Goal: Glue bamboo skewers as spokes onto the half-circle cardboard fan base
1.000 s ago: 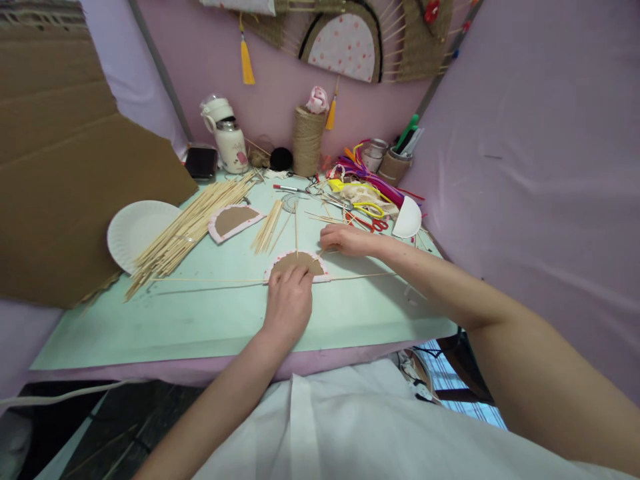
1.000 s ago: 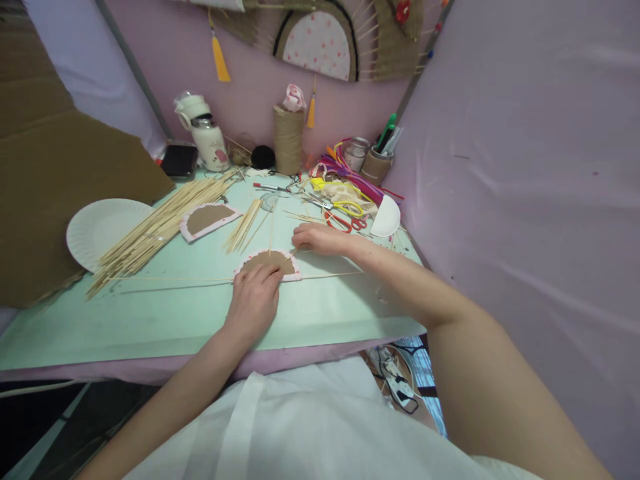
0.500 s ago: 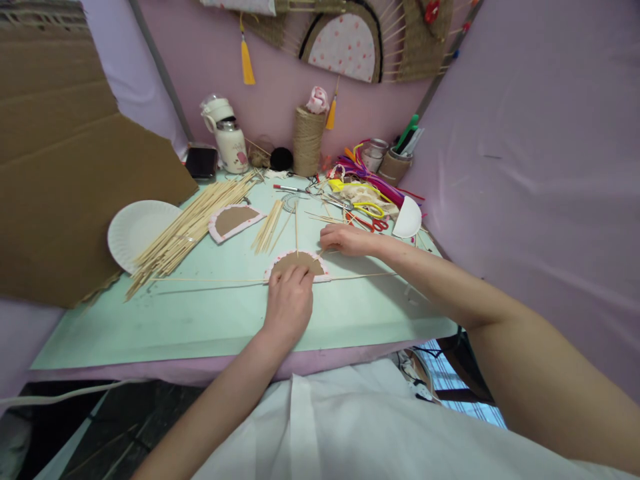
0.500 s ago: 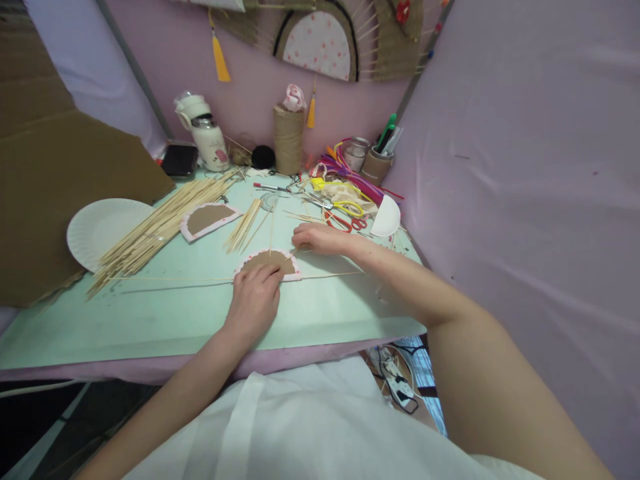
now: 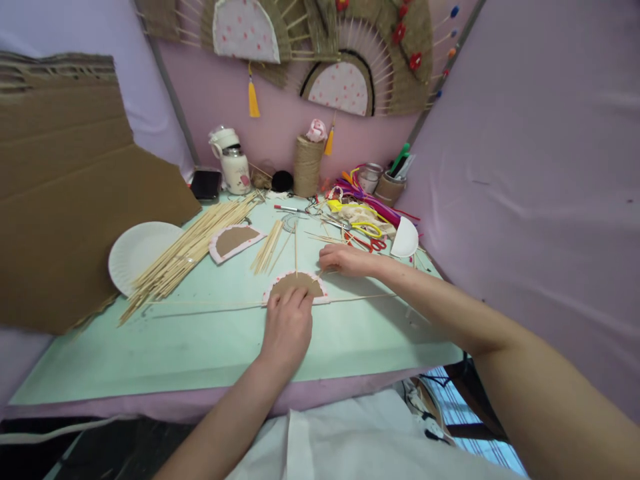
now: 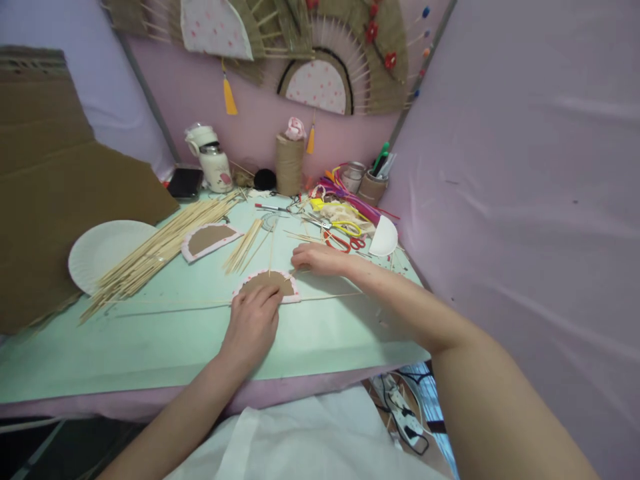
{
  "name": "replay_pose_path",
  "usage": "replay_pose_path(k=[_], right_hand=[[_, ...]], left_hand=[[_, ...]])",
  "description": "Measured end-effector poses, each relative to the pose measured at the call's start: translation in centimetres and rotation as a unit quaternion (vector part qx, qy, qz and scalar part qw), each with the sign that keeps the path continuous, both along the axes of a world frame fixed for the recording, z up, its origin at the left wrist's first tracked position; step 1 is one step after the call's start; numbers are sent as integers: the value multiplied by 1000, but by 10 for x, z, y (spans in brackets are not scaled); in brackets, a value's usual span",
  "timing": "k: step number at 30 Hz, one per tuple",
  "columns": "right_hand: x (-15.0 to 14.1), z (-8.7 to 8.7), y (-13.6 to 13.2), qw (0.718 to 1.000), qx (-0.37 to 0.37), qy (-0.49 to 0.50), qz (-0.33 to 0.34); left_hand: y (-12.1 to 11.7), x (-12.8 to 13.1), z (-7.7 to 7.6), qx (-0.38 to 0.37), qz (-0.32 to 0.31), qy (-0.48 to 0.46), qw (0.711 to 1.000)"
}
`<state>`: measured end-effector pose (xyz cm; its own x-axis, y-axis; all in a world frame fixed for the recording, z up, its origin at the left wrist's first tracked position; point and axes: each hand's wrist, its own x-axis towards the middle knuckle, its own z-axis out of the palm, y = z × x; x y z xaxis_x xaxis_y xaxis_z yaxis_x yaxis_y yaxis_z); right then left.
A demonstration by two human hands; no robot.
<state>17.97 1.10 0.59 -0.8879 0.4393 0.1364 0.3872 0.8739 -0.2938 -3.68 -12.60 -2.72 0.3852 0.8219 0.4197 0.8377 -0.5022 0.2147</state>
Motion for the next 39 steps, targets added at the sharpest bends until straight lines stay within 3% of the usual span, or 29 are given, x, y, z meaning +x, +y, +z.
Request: replay_pose_path(k=[9, 24, 39], right_hand=[[1, -3, 4, 1000, 15, -14, 3], [-2, 0, 4, 1000, 4, -20, 6], [-2, 2, 3, 1000, 5, -26, 5]], left_hand=[[1, 0, -2, 44, -4, -12, 999], [0, 0, -4, 17, 4, -10, 1000], [1, -1, -4, 35, -3, -6, 999]])
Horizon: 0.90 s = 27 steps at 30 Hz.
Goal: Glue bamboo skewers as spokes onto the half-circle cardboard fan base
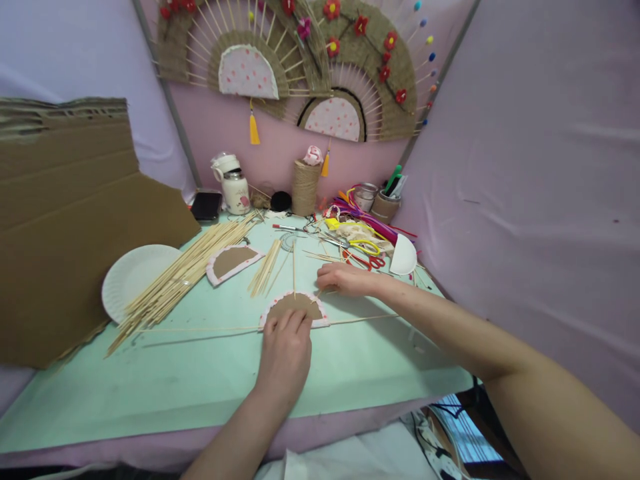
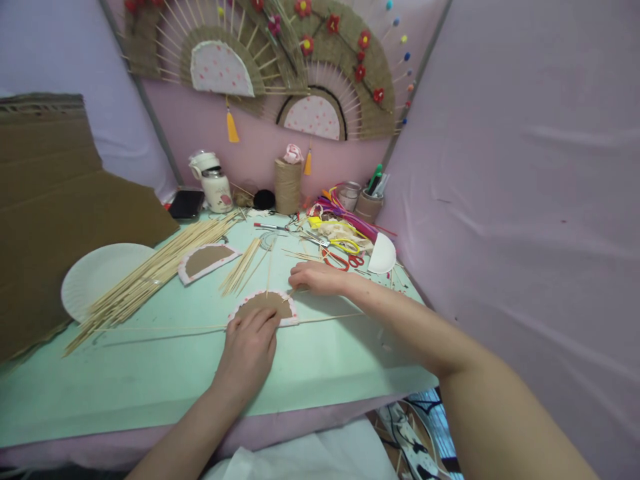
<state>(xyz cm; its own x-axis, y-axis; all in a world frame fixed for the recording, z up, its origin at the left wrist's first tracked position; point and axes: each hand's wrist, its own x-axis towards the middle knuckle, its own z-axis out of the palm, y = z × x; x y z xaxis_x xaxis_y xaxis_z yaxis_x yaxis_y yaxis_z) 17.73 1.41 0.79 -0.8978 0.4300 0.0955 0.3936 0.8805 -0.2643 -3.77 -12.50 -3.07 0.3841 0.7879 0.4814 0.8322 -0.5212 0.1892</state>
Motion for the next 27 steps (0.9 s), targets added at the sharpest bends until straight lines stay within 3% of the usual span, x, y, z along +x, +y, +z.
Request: replay_pose_path(k=[27], right_hand=[[0, 1, -1, 1000, -5, -8, -3]], left_hand=[[0, 1, 0, -1, 0, -18, 1000]])
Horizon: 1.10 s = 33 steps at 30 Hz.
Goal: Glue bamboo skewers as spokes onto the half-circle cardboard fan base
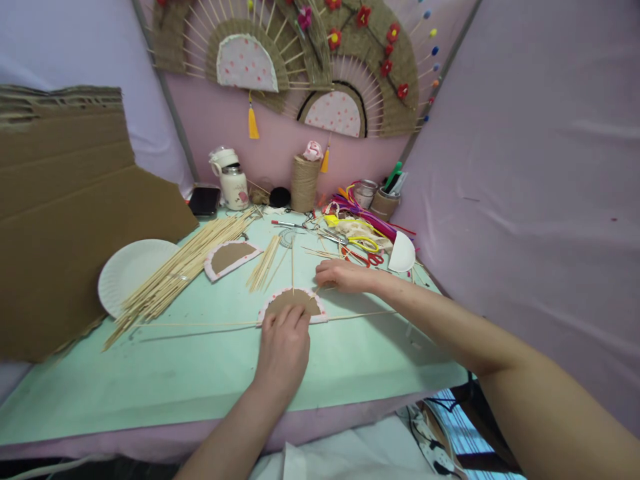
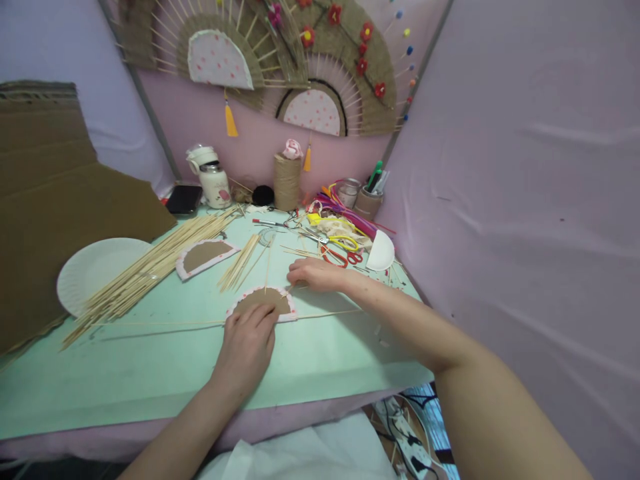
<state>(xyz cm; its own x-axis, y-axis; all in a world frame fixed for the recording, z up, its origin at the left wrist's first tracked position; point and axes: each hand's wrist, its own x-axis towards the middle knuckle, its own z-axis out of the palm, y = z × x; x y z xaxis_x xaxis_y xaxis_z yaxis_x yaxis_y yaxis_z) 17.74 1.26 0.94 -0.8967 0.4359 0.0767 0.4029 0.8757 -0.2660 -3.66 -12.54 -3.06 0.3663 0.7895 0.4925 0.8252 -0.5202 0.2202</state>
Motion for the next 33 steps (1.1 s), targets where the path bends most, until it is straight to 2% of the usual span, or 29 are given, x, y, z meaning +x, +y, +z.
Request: replay_pose_path(k=[24, 33], right_hand=[[-2, 3, -1, 1000, -2, -6, -2], [-2, 0, 2, 1000, 6, -7, 6]], left_hand=[[0, 0, -1, -3, 5, 19, 1000], [0, 0, -1, -1, 4, 16, 1000]])
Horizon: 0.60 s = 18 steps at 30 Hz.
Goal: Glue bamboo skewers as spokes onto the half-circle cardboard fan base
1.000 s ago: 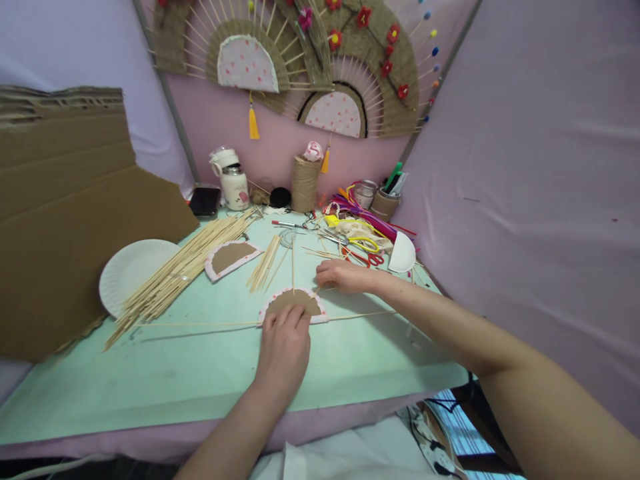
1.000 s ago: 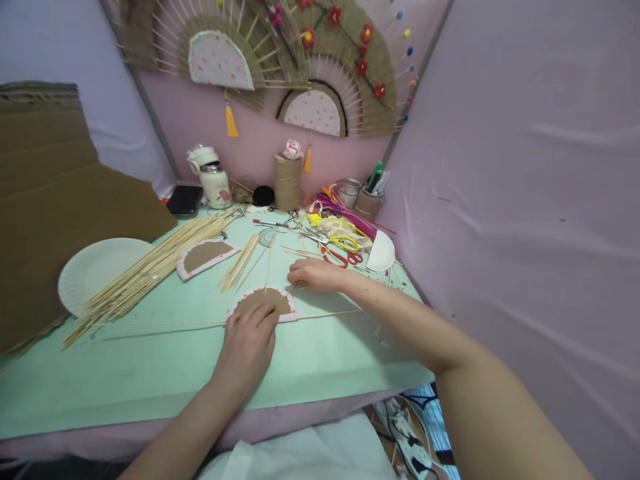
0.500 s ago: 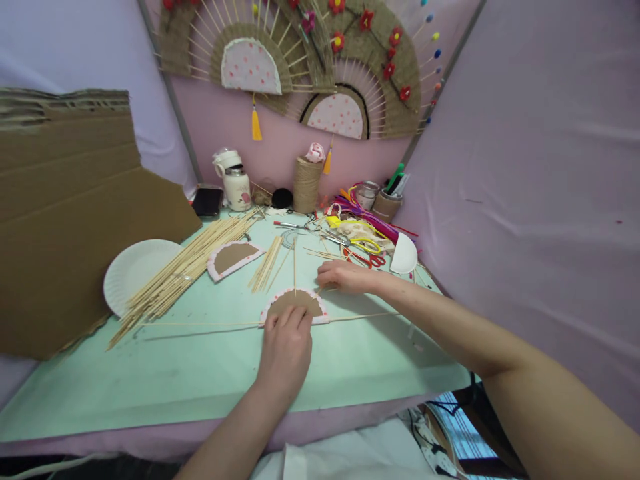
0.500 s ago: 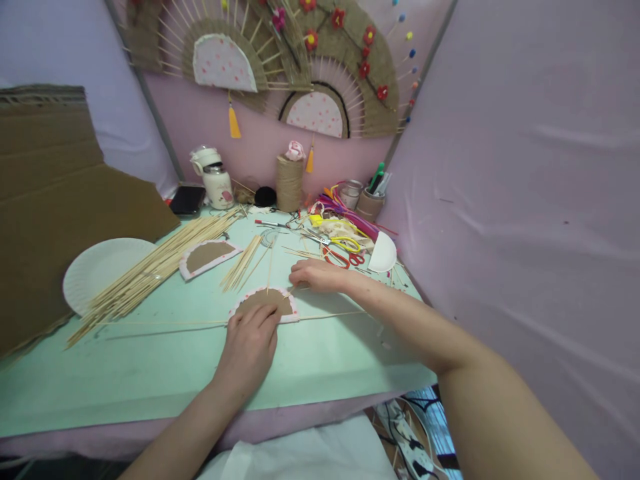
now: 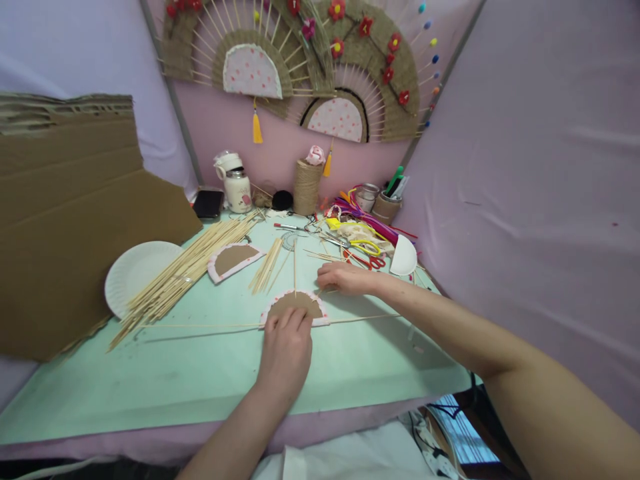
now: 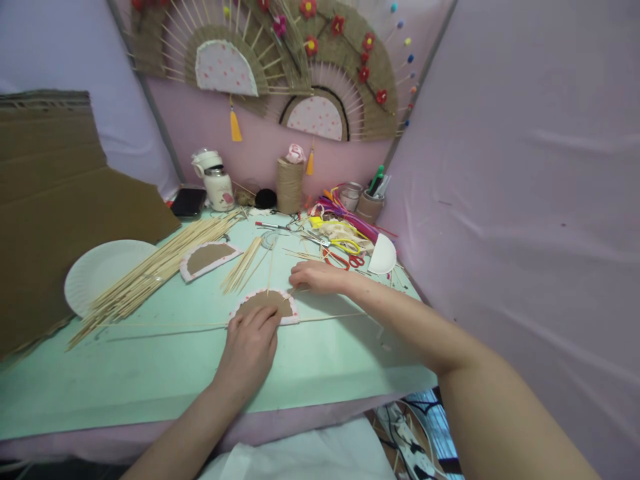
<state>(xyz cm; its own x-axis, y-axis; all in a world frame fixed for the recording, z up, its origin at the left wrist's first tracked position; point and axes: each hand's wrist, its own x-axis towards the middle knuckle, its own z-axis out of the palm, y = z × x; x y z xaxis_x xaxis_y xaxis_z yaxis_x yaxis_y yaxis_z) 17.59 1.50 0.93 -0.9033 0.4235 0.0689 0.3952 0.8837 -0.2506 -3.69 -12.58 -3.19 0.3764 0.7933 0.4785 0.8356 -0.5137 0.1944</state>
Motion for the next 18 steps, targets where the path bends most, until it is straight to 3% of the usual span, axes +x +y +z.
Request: replay_pose_path(k=[18], right_hand=[[1, 1, -1, 1000, 0, 0, -2]], left_hand=[[1, 0, 0, 8, -2, -1, 1000]])
